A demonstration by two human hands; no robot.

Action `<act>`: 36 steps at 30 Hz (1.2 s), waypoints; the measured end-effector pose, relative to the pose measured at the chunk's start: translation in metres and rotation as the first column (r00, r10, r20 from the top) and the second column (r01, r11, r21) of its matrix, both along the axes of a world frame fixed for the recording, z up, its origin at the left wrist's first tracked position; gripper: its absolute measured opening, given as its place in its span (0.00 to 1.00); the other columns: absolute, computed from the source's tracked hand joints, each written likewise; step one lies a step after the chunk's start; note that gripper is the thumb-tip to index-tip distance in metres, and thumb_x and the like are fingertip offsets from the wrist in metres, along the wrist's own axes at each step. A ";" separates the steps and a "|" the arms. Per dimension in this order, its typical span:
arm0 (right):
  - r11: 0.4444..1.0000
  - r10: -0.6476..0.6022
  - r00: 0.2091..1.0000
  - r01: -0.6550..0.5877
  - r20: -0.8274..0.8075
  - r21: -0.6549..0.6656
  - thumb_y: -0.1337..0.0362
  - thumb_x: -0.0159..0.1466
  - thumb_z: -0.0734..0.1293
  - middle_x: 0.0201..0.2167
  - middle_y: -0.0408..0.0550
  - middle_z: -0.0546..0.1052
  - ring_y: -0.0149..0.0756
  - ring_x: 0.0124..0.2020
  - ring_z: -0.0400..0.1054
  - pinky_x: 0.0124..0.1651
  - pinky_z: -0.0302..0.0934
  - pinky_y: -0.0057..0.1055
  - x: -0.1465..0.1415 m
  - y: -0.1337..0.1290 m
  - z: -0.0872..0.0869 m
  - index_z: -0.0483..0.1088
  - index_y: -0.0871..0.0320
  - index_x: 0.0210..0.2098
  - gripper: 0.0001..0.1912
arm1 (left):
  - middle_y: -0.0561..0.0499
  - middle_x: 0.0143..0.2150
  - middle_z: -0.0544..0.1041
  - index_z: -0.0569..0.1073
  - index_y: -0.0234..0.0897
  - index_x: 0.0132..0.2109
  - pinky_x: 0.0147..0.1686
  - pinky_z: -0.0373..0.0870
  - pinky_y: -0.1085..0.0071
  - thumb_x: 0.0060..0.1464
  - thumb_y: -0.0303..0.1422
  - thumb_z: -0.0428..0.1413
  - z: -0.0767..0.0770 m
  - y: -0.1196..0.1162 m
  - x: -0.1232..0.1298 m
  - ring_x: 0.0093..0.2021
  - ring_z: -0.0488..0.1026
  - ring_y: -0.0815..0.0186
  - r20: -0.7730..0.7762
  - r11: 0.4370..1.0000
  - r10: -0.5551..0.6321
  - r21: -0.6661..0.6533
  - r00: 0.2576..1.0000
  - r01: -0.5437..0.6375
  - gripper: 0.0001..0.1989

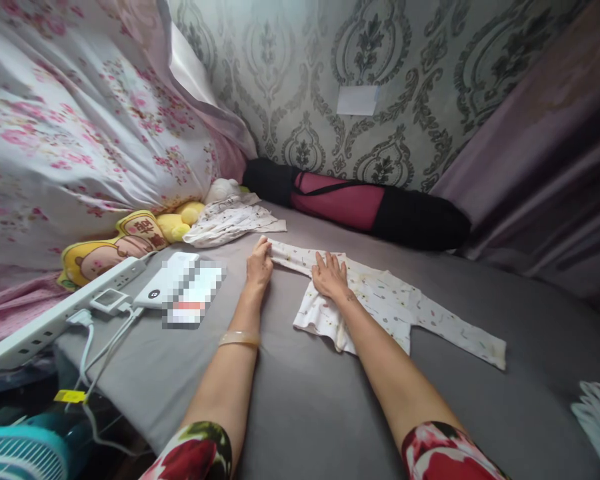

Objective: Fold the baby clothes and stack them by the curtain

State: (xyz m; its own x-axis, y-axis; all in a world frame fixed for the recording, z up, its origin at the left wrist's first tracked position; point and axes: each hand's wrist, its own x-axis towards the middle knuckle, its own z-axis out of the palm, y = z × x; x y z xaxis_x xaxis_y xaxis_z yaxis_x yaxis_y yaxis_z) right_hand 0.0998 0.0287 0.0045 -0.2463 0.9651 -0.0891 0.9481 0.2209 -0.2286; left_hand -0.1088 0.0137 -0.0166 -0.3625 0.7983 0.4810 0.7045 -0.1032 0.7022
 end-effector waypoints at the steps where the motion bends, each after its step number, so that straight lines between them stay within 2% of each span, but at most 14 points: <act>1: 1.000 -0.007 1.000 0.007 0.005 -0.001 0.56 0.70 0.46 0.72 0.51 0.43 0.45 0.71 0.33 0.69 0.28 0.49 0.000 0.000 0.000 0.43 0.54 0.71 0.31 | 0.46 0.62 0.69 0.74 0.37 0.50 0.64 0.59 0.66 0.54 0.21 0.46 0.001 0.000 -0.001 0.63 0.64 0.63 -0.030 0.999 -0.030 0.031 0.999 0.031 0.21; 3: 1.000 -0.013 1.000 0.013 0.006 0.001 0.56 0.70 0.46 0.72 0.52 0.43 0.45 0.71 0.33 0.69 0.27 0.49 0.000 0.000 -0.001 0.44 0.56 0.71 0.31 | 0.46 0.63 0.67 0.72 0.37 0.53 0.65 0.59 0.66 0.55 0.22 0.45 0.002 -0.001 -0.001 0.65 0.62 0.63 -0.093 0.998 -0.063 0.016 0.994 0.065 0.21; 5: 1.000 -0.013 1.000 0.013 -0.006 0.005 0.56 0.70 0.46 0.72 0.54 0.44 0.46 0.71 0.33 0.69 0.27 0.49 -0.001 0.000 -0.002 0.44 0.58 0.70 0.31 | 0.44 0.62 0.68 0.73 0.36 0.51 0.64 0.60 0.64 0.54 0.22 0.45 0.002 -0.003 -0.001 0.64 0.62 0.61 -0.164 0.994 -0.069 -0.101 0.984 0.053 0.21; 9: 1.000 -0.017 0.999 0.018 -0.035 0.014 0.56 0.70 0.47 0.71 0.54 0.45 0.46 0.71 0.35 0.69 0.27 0.49 -0.001 0.000 -0.003 0.47 0.59 0.70 0.31 | 0.40 0.52 0.74 0.76 0.35 0.43 0.59 0.64 0.62 0.54 0.22 0.44 0.004 -0.007 -0.001 0.58 0.67 0.57 -0.331 0.946 -0.043 -0.316 0.943 -0.068 0.18; 12: 0.999 -0.026 0.999 0.027 -0.039 0.025 0.56 0.70 0.48 0.71 0.54 0.45 0.45 0.71 0.35 0.69 0.27 0.49 -0.002 0.000 -0.004 0.48 0.58 0.70 0.31 | 0.37 0.47 0.75 0.76 0.35 0.43 0.55 0.65 0.57 0.55 0.24 0.46 0.012 -0.011 -0.001 0.56 0.67 0.52 -0.422 0.912 0.038 -0.355 0.906 -0.204 0.15; 15: 0.999 -0.030 0.999 0.031 -0.037 0.036 0.56 0.70 0.48 0.71 0.54 0.46 0.45 0.71 0.35 0.69 0.28 0.49 -0.002 0.000 -0.004 0.48 0.58 0.70 0.31 | 0.34 0.49 0.74 0.75 0.33 0.44 0.55 0.62 0.50 0.53 0.23 0.48 0.022 -0.011 0.009 0.59 0.64 0.46 -0.451 0.908 0.128 -0.305 0.883 -0.287 0.14; 17: 0.999 -0.033 0.999 0.034 -0.039 0.041 0.56 0.70 0.48 0.71 0.53 0.46 0.46 0.71 0.35 0.69 0.27 0.49 -0.003 -0.001 -0.005 0.48 0.59 0.70 0.31 | 0.35 0.51 0.73 0.74 0.33 0.48 0.56 0.62 0.53 0.54 0.22 0.47 0.026 -0.007 0.025 0.58 0.65 0.49 -0.418 0.936 0.074 -0.283 0.905 -0.208 0.17; 19: 0.998 -0.036 0.998 0.038 -0.043 0.043 0.56 0.70 0.47 0.71 0.53 0.46 0.46 0.71 0.35 0.69 0.27 0.50 -0.002 -0.001 -0.005 0.48 0.59 0.70 0.31 | 0.38 0.52 0.74 0.72 0.35 0.51 0.56 0.63 0.60 0.56 0.22 0.46 0.026 -0.002 0.048 0.55 0.69 0.55 -0.370 0.947 -0.132 -0.320 0.920 0.007 0.19; 21: 0.998 -0.032 0.998 0.034 -0.045 0.047 0.56 0.70 0.47 0.71 0.53 0.45 0.45 0.71 0.35 0.69 0.27 0.49 -0.002 -0.001 -0.005 0.47 0.60 0.70 0.31 | 0.40 0.53 0.74 0.70 0.34 0.55 0.57 0.63 0.63 0.57 0.23 0.46 0.021 0.003 0.072 0.55 0.70 0.59 -0.338 0.892 -0.380 -0.380 0.861 0.245 0.20; 23: 0.998 -0.025 0.999 0.027 -0.042 0.052 0.57 0.70 0.46 0.71 0.52 0.45 0.45 0.71 0.35 0.69 0.28 0.49 -0.001 -0.001 -0.005 0.46 0.60 0.70 0.31 | 0.39 0.55 0.73 0.68 0.32 0.57 0.58 0.61 0.62 0.60 0.25 0.44 0.013 0.005 0.088 0.57 0.68 0.59 -0.328 0.851 -0.472 -0.412 0.818 0.325 0.20; 25: 0.998 -0.025 0.999 0.027 -0.037 0.054 0.58 0.70 0.46 0.71 0.53 0.46 0.44 0.71 0.36 0.69 0.28 0.48 -0.001 0.000 -0.005 0.46 0.61 0.70 0.31 | 0.36 0.61 0.69 0.64 0.29 0.61 0.62 0.57 0.60 0.63 0.27 0.43 0.007 0.005 0.093 0.62 0.64 0.57 -0.348 0.852 -0.461 -0.432 0.816 0.297 0.21; 28: 0.998 -0.036 0.999 0.038 -0.040 0.052 0.57 0.69 0.47 0.71 0.53 0.46 0.45 0.71 0.36 0.69 0.28 0.49 -0.002 0.000 -0.005 0.46 0.63 0.70 0.32 | 0.35 0.68 0.59 0.60 0.28 0.65 0.66 0.48 0.55 0.65 0.35 0.42 0.002 0.002 0.082 0.68 0.54 0.52 -0.413 0.862 -0.407 -0.468 0.815 0.193 0.25; 31: 0.998 -0.038 0.998 0.040 -0.048 0.053 0.57 0.69 0.47 0.71 0.53 0.46 0.45 0.71 0.36 0.69 0.28 0.49 -0.003 0.001 -0.006 0.46 0.63 0.70 0.32 | 0.35 0.69 0.55 0.58 0.28 0.66 0.66 0.46 0.54 0.66 0.41 0.41 0.003 0.001 0.059 0.70 0.50 0.49 -0.452 0.854 -0.387 -0.504 0.804 0.128 0.29; 36: 0.998 -0.035 0.998 0.037 -0.053 0.045 0.57 0.69 0.47 0.71 0.53 0.46 0.45 0.71 0.35 0.69 0.26 0.48 -0.002 0.001 -0.006 0.46 0.64 0.70 0.32 | 0.34 0.69 0.55 0.58 0.27 0.66 0.66 0.46 0.52 0.66 0.38 0.39 0.007 0.007 0.018 0.69 0.50 0.50 -0.474 0.838 -0.327 -0.545 0.817 0.018 0.27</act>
